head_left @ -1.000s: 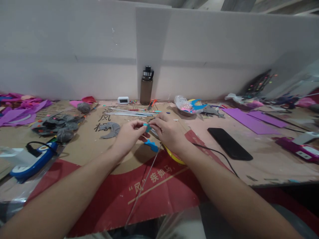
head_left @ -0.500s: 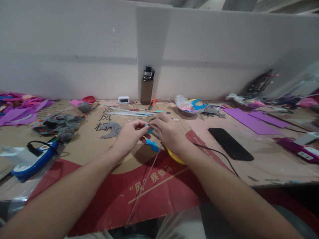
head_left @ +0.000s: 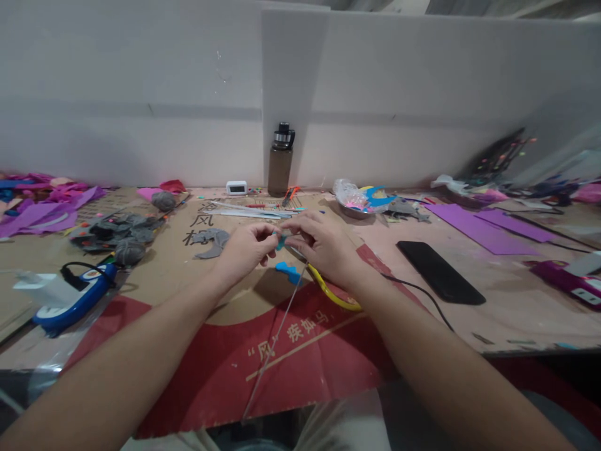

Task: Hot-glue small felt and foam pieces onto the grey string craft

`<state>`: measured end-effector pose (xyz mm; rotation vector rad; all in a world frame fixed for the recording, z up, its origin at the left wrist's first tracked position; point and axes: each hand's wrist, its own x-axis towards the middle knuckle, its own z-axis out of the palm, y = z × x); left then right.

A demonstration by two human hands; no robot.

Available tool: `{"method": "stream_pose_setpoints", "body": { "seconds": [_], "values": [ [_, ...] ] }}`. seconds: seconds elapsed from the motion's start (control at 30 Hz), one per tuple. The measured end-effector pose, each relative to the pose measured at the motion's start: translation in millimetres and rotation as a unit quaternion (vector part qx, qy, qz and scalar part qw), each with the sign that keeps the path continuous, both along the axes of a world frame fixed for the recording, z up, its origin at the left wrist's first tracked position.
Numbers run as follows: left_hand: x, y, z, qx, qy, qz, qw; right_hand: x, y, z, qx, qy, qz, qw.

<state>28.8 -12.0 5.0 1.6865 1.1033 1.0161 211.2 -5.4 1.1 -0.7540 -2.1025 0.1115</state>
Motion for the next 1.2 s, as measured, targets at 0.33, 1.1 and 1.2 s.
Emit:
{"method": "stream_pose_setpoints", "body": {
  "seconds": [0.33, 1.1, 1.2],
  "values": [
    [3.2, -1.8, 2.2, 0.068, 0.046, 0.033, 0.996, -2.4, -2.2, 3.6, -0.026, 0.01, -0.046, 0.999],
    [8.4, -12.3, 0.5, 0.035, 0.025, -0.003, 0.999, -9.0, 3.3, -13.1, -0.07, 0.023, -0.103, 0.992],
    [8.2, -10.0, -1.8, 0.015, -0.017, -0.005, 1.0, -8.2, 5.7, -12.2, -0.104, 0.049, -0.073, 0.991]
  ]
}}
